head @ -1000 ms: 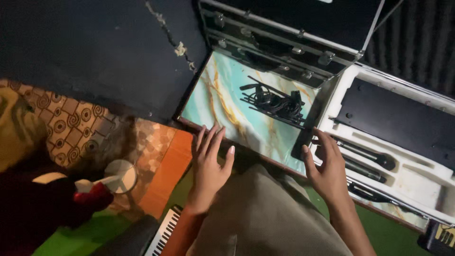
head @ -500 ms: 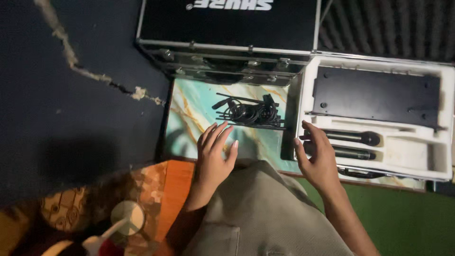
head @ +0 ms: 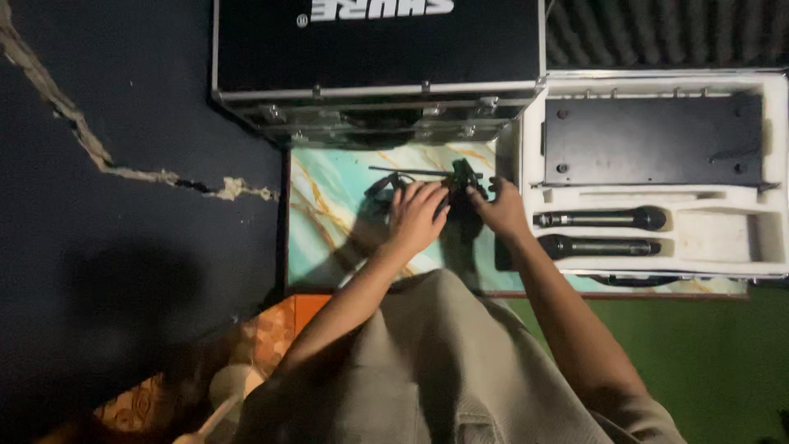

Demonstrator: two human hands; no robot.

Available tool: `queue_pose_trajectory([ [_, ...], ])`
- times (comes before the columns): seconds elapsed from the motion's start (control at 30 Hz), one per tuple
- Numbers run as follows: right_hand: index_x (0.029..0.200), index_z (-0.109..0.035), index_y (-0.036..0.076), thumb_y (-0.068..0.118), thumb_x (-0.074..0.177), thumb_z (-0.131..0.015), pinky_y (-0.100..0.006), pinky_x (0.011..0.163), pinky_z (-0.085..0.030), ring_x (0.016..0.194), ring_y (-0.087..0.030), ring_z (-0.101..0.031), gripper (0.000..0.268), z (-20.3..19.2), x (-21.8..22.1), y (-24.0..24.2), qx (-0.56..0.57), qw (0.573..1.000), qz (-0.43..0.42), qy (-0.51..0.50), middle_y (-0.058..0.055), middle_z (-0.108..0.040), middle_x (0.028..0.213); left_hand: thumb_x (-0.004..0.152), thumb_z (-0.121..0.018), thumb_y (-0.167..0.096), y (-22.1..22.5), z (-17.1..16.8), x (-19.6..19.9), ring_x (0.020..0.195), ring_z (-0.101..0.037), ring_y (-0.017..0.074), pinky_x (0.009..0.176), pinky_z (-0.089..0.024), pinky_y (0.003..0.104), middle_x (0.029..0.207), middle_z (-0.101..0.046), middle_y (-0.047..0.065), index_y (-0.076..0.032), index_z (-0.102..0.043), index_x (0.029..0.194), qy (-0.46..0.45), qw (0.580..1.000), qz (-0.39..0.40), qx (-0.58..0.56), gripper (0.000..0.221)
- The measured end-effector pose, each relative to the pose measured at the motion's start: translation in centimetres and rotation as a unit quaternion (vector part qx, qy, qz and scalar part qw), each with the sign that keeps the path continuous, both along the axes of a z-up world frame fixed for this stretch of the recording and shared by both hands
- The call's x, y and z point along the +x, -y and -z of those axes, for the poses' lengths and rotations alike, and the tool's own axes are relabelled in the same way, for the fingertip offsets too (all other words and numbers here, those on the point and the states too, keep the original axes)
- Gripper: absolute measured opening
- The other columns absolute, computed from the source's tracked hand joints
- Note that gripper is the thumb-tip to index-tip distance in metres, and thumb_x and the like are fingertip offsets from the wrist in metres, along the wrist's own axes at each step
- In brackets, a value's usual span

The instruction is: The person places a wireless receiver, microphones, a power cable, and antennas into their designated slots in a foam-lined carrying case and closes the lid.

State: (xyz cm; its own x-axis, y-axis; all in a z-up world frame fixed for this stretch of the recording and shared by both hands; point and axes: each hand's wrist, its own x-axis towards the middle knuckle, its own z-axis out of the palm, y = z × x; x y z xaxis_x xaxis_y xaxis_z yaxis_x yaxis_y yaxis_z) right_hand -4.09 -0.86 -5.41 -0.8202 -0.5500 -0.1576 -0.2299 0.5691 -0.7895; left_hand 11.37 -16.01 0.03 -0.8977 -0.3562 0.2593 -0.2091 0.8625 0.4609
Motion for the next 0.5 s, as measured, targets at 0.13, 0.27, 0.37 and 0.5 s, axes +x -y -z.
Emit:
queue_pose_trajectory([
  [0.13, 0.101, -0.073, -0.006, 0.038, 0.081, -0.086, -0.045, 0.078, -0.057, 0.088, -0.04, -0.072, 0.05, 3.6, -1.2, 1.7, 0.056, 0.998, -0.021, -0.032, -0.027, -0.073, 0.093, 0.087, -0.074, -0.03, -0.1, 3.6, -0.6, 0.128, -0.051, 0.0279, 0.107, -0.034, 0.057, 0.133, -0.064, 0.002, -0.015, -0.068, 0.123, 0.054, 0.998, 0.005, -0.032, 0.04],
  [0.27, 0.098, -0.075, -0.003, 0.026, 0.081, -0.081, -0.045, 0.076, -0.057, 0.085, -0.04, -0.073, 0.034, 5.0, -1.2, 1.3, 0.058, 0.998, -0.035, -0.003, -0.026, -0.074, 0.09, 0.087, -0.074, -0.032, -0.2, 5.0, -0.3, 0.128, -0.051, 0.0276, 0.108, -0.032, 0.059, 0.133, -0.064, 0.002, -0.014, -0.068, 0.124, 0.056, 0.998, -0.013, -0.039, 0.041],
  [0.37, 0.1, -0.076, -0.003, 0.023, 0.085, -0.079, -0.043, 0.076, -0.058, 0.083, -0.038, -0.075, 0.031, 4.7, -0.8, 0.8, 0.041, 0.998, -0.02, -0.036, -0.025, -0.074, 0.089, 0.088, -0.074, -0.032, -0.5, 5.0, 0.2, 0.128, -0.051, 0.0279, 0.108, -0.031, 0.059, 0.132, -0.064, 0.001, -0.014, -0.069, 0.122, 0.051, 0.998, -0.025, -0.041, 0.038],
  [0.5, 0.099, -0.076, -0.004, 0.016, 0.086, -0.077, -0.04, 0.071, -0.058, 0.077, -0.031, -0.075, 0.024, 2.6, 0.0, 0.8, -0.025, 0.999, 0.035, -0.022, -0.022, -0.075, 0.085, 0.086, -0.074, -0.029, 0.1, 4.1, 0.7, 0.129, -0.051, 0.0277, 0.109, -0.03, 0.058, 0.132, -0.064, 0.002, -0.014, -0.07, 0.12, 0.049, 0.997, -0.044, -0.041, 0.037],
])
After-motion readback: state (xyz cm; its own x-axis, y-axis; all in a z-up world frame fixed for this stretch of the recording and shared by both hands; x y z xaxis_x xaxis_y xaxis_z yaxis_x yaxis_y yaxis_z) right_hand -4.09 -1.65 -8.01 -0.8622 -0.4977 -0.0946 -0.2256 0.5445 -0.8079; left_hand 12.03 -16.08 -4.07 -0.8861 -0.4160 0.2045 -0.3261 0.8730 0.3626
